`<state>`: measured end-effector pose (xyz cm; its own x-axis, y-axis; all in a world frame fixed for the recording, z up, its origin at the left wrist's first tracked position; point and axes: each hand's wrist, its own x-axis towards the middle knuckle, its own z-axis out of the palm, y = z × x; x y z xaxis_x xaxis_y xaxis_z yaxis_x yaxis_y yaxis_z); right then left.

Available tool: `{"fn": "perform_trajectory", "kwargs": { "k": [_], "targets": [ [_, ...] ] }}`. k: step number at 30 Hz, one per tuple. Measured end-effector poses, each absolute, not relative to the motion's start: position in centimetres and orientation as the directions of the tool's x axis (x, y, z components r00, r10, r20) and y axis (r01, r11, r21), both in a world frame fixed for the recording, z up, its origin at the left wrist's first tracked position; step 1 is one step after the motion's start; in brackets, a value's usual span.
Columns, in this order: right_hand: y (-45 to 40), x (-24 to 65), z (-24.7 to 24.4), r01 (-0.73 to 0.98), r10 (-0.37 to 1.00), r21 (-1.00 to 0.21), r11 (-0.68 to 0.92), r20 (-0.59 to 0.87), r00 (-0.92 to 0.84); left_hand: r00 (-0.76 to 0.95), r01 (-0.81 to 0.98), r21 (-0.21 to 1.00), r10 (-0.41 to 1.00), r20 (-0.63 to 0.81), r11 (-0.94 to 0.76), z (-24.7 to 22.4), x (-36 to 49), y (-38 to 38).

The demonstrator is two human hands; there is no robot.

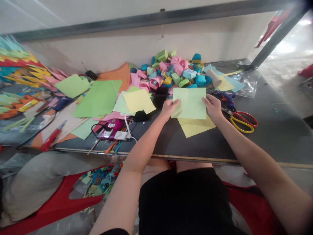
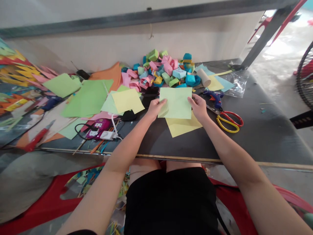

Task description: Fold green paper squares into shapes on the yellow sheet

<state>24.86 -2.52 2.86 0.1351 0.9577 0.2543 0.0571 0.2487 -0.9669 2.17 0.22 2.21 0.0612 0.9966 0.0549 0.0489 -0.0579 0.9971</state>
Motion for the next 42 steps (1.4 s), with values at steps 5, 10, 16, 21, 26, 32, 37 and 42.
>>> {"fn": "perform_trajectory", "kwargs": {
  "k": [5,10,16,21,26,32,37,42],
  "targets": [
    [-2.2,25.3,2.4,0.107,0.958,-0.965,0.241,0.254,0.135,-0.008,0.058,0.995,0.996,0.085,-0.084,2.1,2.3,0.3],
    [-2.7,25.2,2.4,0.185,0.94,-0.94,0.287,0.314,0.135,0.019,-0.102,0.994,0.999,0.049,-0.047,2.1,2.4,0.4],
    [-2.2,25.6,2.1,0.205,0.954,-0.952,0.229,0.261,0.148,0.167,-0.29,0.957,0.986,0.016,0.033,2.2,2.3,0.2],
    [-2.1,25.6,2.4,0.154,0.974,-0.966,0.206,0.218,0.066,0.256,-0.284,0.954,0.966,-0.024,0.099,2.0,2.1,0.1],
    [-2.6,25.1,2.8,0.14,0.963,-0.954,0.266,0.27,0.016,0.238,-0.309,0.939,0.968,-0.077,0.151,1.8,2.5,0.2],
    [-2.5,25.7,2.6,0.317,0.922,-0.88,0.353,0.385,0.041,0.126,-0.339,0.932,0.988,-0.092,0.13,1.8,2.4,0.7],
    [-3.2,26.3,3.7,0.643,0.75,-0.453,0.618,0.585,-0.308,0.162,-0.389,0.906,0.98,-0.113,0.169,2.1,2.4,0.4],
    [-3.9,26.1,4.3,0.787,0.731,-0.151,0.598,0.506,-0.458,0.179,-0.45,0.871,0.975,-0.129,0.198,2.3,2.7,0.0]
  ]
}}
